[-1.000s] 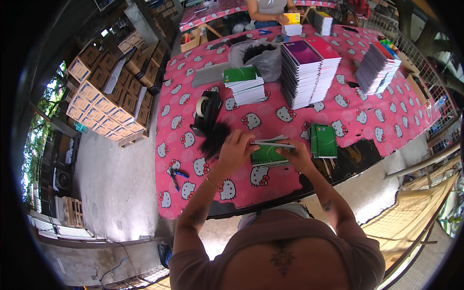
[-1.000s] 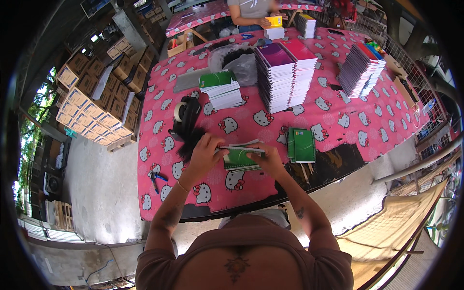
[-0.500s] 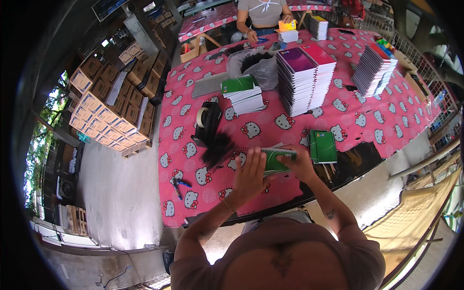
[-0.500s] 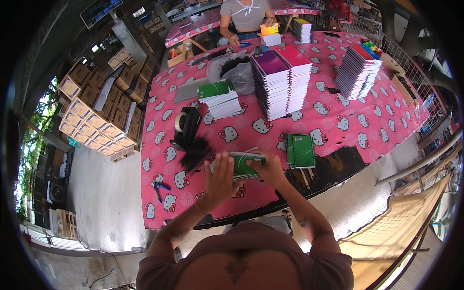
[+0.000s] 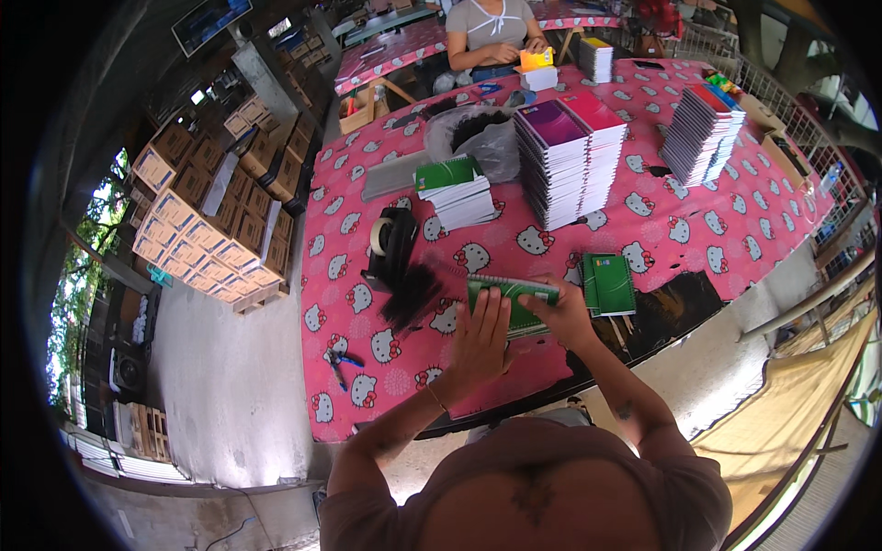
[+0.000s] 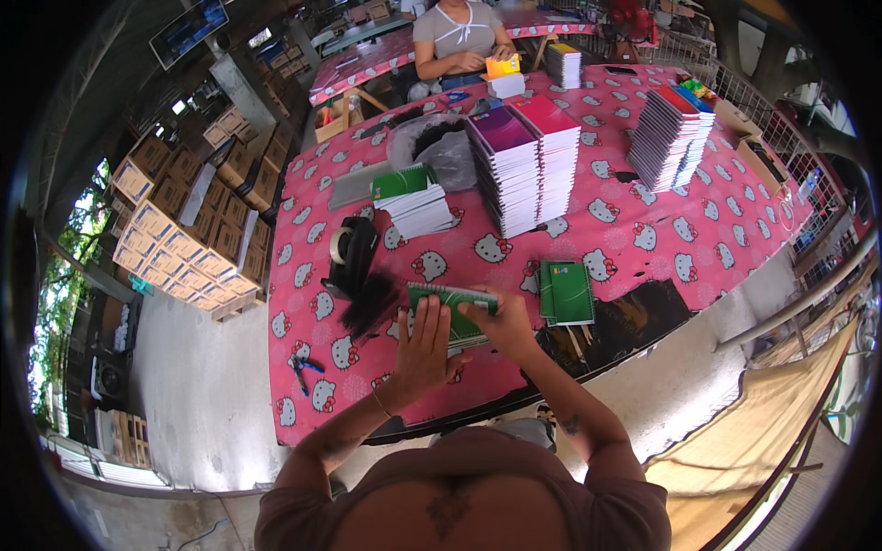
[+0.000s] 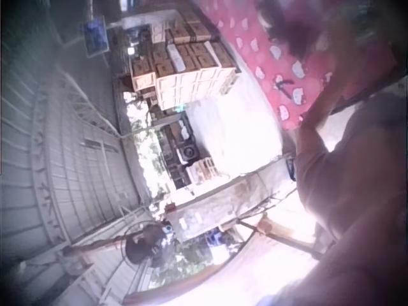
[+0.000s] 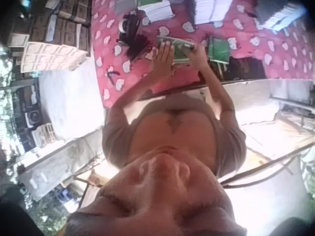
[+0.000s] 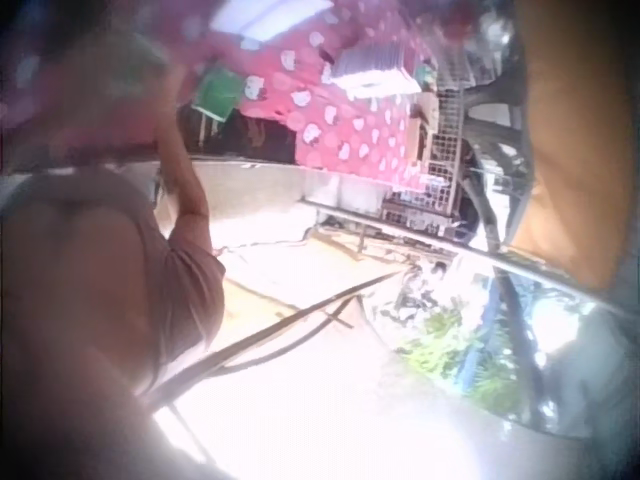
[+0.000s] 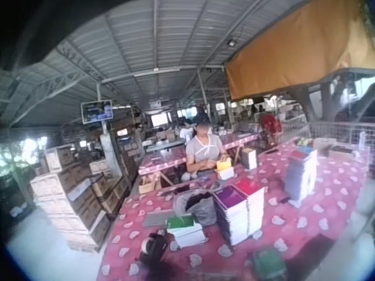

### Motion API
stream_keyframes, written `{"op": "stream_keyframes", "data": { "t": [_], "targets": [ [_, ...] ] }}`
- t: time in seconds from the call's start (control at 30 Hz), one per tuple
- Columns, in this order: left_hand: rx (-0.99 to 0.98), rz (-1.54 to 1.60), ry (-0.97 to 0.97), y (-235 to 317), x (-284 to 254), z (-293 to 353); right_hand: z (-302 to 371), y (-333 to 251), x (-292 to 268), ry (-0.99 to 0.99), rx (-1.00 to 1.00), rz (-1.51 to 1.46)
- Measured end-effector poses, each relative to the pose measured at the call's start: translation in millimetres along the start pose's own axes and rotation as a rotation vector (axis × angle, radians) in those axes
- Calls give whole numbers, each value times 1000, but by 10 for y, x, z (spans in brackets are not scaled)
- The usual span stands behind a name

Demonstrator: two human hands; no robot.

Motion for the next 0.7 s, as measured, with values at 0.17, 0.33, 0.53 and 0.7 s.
{"op": "stream_keyframes", "data": {
  "t": [0.17, 0.33, 0.53, 0.7],
  "targets": [
    [-65, -31, -8, -95, -130, -196, 61, 88, 88, -51, 190, -50],
    [-72, 37, 87, -69, 26, -83, -17, 486, 94, -70, -3, 26],
    [42, 22, -200, 167, 497, 424, 8, 876, 210, -85, 57, -33],
    [-64, -3, -173, -14, 438, 0, 42, 922, 176, -136, 275, -44]
  ]
}}
Point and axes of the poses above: each hand's wrist, its own z-axis away from the middle knuckle, its own x-axis out of the palm, y = z × x, the point moved 6 cm from there along -z, towards the middle knuckle, and after that the axes turned 1 degree about z, right-handed, at the moved point
